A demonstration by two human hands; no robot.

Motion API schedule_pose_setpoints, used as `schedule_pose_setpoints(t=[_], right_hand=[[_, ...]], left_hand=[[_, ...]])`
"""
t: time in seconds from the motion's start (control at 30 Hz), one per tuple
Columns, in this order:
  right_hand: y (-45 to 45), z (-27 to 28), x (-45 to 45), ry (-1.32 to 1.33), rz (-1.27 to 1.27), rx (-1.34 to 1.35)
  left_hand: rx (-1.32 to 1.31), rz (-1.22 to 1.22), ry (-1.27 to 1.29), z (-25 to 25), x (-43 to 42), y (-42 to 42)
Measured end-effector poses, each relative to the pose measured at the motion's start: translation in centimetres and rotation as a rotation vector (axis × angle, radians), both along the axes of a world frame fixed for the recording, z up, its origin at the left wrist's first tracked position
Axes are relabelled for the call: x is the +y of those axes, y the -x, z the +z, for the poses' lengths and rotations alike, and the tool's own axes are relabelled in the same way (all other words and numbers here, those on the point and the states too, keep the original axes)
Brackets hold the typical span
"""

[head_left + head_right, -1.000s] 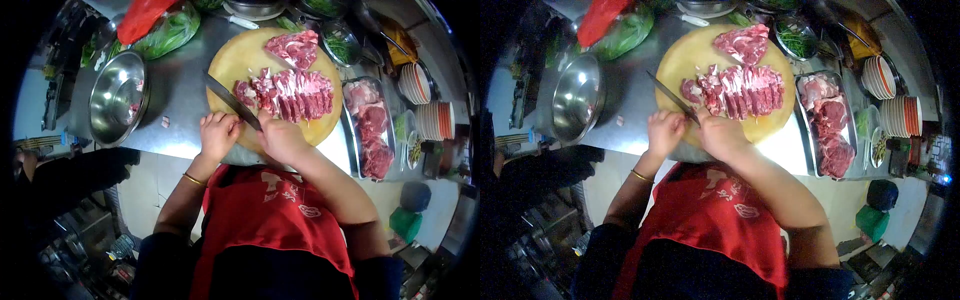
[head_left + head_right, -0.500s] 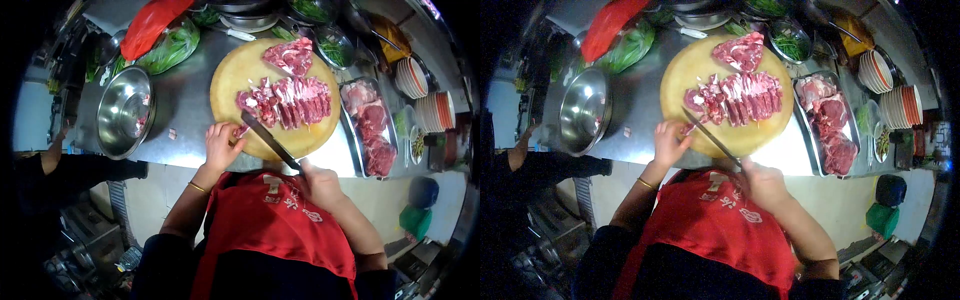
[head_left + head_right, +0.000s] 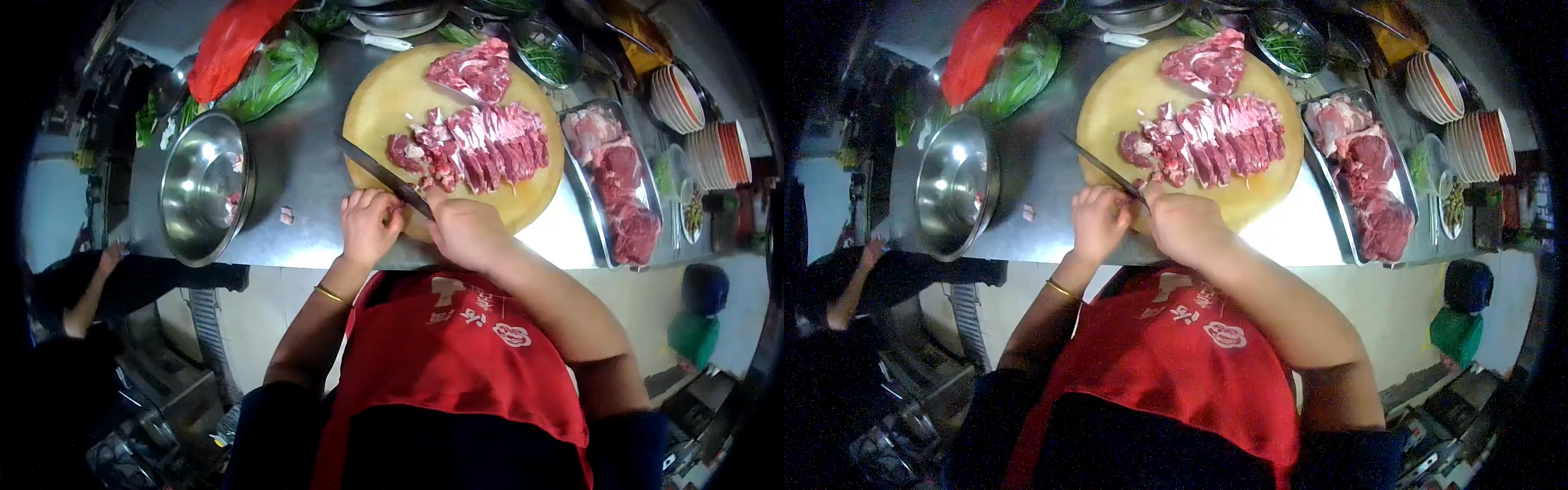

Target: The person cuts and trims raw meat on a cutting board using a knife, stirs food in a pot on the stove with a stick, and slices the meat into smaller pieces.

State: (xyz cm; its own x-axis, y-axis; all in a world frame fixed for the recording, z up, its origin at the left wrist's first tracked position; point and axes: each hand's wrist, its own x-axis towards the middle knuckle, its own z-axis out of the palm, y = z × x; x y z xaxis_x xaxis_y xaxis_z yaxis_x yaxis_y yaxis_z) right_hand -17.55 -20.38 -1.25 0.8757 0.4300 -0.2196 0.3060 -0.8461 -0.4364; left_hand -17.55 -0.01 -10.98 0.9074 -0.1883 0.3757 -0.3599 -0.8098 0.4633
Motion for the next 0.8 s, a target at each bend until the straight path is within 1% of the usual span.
schedule_pose_setpoints(t=[0.07,0.13,0.2,0.23,0.3,0.33,0.4,0.43,0.5,0.53,0.57,0.6,0.63,0.67,0.7,0.77,0.8], right_hand=[[-0.2,0.3,-0.8,-0.034,-0.009,0.047],[1.8,0.4,-4.6,-0.057,0.035,0.108],[4.5,1.7,-8.1,-0.075,-0.099,0.217],[5.5,1.6,-9.0,-0.071,-0.096,0.215],[7.3,1.5,-9.8,-0.104,-0.255,0.187],[7.4,1.7,-9.6,-0.103,-0.255,0.19],[7.6,2.4,-8.8,-0.057,-0.123,0.214],[7.5,2.1,-8.4,-0.073,-0.06,0.2],[6.7,2.9,-7.7,-0.031,-0.017,0.251],[6.7,2.6,-7.8,-0.034,-0.025,0.246],[6.6,2.0,-8.1,-0.097,-0.114,0.252],[6.1,1.6,-8.4,-0.159,-0.197,0.252],[5.5,1.7,-8.6,-0.162,-0.194,0.226],[5.2,2.1,-8.8,-0.214,-0.274,0.256],[5.3,2.4,-9.2,-0.265,-0.353,0.297],[5.4,1.6,-9.9,-0.231,-0.323,0.317],[5.6,1.6,-9.7,-0.259,-0.335,0.31]], left_hand=[[-0.007,-0.015,0.006,0.2,0.1,0.4],[-0.015,-0.015,0.028,-0.5,0.4,0.0],[0.134,-0.028,0.275,-1.9,1.8,-0.3],[0.132,-0.025,0.279,-2.1,2.2,-1.0],[0.355,0.042,0.599,-2.5,2.9,-3.6],[0.358,0.042,0.6,-1.4,2.9,-5.3],[0.053,-0.293,0.036,1.9,2.5,-9.1],[0.051,-0.296,0.035,1.5,2.4,-10.3],[0.087,-0.457,-0.164,1.2,1.7,-12.0],[0.11,-0.44,-0.218,1.4,1.4,-12.3],[0.1,-0.445,-0.221,1.6,1.3,-12.6],[0.243,-0.407,-0.345,3.1,1.0,-12.4],[0.378,-0.361,-0.47,4.1,0.9,-12.3],[0.308,-0.291,-0.327,3.7,1.4,-11.4],[0.295,-0.287,-0.325,3.2,1.8,-10.7],[0.596,-0.134,0.094,2.2,2.5,-8.7],[0.618,-0.123,0.094,2.3,2.7,-7.6]])
